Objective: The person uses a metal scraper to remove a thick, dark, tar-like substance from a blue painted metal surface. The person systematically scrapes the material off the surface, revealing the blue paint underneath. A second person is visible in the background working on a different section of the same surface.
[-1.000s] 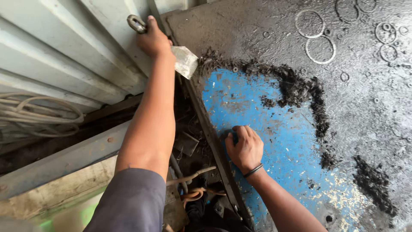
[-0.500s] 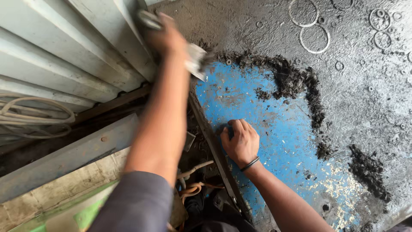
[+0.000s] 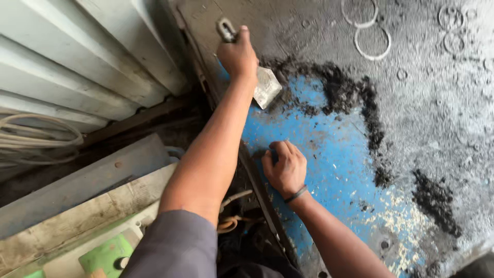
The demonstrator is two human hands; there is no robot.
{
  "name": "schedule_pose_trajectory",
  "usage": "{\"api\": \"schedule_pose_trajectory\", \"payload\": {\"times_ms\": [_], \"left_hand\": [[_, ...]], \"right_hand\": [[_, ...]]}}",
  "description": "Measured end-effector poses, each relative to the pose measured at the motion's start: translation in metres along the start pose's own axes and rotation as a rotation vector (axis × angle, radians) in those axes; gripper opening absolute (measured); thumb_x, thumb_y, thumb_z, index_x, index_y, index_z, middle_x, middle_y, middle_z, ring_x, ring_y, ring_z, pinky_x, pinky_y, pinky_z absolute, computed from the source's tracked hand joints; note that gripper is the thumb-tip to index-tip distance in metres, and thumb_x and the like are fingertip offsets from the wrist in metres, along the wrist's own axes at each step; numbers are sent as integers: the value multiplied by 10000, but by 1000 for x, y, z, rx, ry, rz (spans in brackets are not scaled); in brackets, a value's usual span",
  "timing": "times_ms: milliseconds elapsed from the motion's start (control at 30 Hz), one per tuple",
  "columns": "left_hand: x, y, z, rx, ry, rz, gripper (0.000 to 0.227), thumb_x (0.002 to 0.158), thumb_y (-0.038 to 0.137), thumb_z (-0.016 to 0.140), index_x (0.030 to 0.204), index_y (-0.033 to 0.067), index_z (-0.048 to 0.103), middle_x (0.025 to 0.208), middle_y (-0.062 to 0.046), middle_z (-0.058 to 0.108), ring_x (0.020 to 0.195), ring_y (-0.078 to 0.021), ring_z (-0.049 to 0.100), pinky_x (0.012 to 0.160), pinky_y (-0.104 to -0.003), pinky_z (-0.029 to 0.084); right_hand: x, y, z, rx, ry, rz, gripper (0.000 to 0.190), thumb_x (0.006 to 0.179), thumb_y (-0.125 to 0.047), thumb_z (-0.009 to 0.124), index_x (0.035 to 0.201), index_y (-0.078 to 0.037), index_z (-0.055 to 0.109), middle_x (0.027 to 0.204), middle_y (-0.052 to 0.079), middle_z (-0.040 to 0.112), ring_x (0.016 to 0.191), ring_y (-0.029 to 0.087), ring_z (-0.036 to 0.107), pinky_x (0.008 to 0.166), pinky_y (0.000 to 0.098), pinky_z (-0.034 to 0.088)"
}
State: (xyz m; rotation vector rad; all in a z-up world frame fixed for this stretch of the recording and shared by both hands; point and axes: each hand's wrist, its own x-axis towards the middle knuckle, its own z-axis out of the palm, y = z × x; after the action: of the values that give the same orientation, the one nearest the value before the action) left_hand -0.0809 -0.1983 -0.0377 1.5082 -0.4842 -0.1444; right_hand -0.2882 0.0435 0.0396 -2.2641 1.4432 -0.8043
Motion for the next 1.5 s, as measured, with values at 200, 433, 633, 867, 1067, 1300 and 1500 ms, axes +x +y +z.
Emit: {"api": "schedule_pose_trajectory", "payload": {"times_ms": [200, 433, 633, 867, 1067, 1300, 1500], "left_hand": [[164, -8, -75, -113, -67, -116, 455, 975, 302, 597, 716, -57, 496, 539, -98, 488, 432, -235, 512, 459, -461, 413], [168, -53, -51, -218, -54, 49, 351, 935, 273, 718, 779, 4, 554, 533, -58, 573, 406, -189, 576, 366, -367, 463], [63, -30, -59, -137, -143, 85, 400, 935, 356, 770, 773, 33, 597, 572, -38, 613, 468, -180, 596, 401, -358, 471], [121, 4, -66, -189, -85, -308, 417, 859, 344, 760, 681, 13, 579, 469, -71, 575, 305, -196, 561, 307, -370, 448], [16, -7, -87, -307, -108, -128, 334, 903, 279, 767, 938, -8, 599, 598, -54, 608, 413, -174, 593, 367, -352, 477], [54, 11, -95, -271, -119, -391, 353, 920, 272, 734, 730, 9, 594, 512, -39, 550, 341, -154, 512, 321, -349, 416], [8, 22, -113, -214, -114, -427, 258, 899, 261, 725, 762, 74, 614, 485, -34, 565, 338, -160, 549, 320, -363, 432]], "right_hand": [[5, 0, 0, 22, 23, -28, 104, 843, -142, 687, 874, -48, 656, 806, 146, 643, 763, 368, 644, 697, 461, 518], [3, -1, 1, -2, -2, -8, 116, 840, -146, 691, 883, -42, 664, 804, 145, 650, 747, 353, 650, 681, 443, 517], [4, -2, 2, -5, 30, -18, 94, 833, -146, 680, 871, -61, 668, 817, 140, 660, 744, 353, 646, 678, 448, 517], [2, 3, 4, -7, 14, -25, 82, 834, -132, 677, 857, -55, 663, 803, 149, 655, 752, 364, 647, 684, 450, 514], [-1, 5, 3, 73, 23, 28, 48, 851, -92, 633, 857, -46, 646, 784, 155, 643, 724, 362, 644, 678, 439, 516], [-6, 12, 1, 175, 37, 16, 62, 883, -71, 580, 847, -29, 610, 797, 180, 633, 745, 389, 637, 696, 437, 515], [-9, 23, 4, 224, 75, 25, 97, 894, -89, 529, 849, -20, 580, 781, 183, 614, 729, 397, 618, 683, 451, 498]]}}
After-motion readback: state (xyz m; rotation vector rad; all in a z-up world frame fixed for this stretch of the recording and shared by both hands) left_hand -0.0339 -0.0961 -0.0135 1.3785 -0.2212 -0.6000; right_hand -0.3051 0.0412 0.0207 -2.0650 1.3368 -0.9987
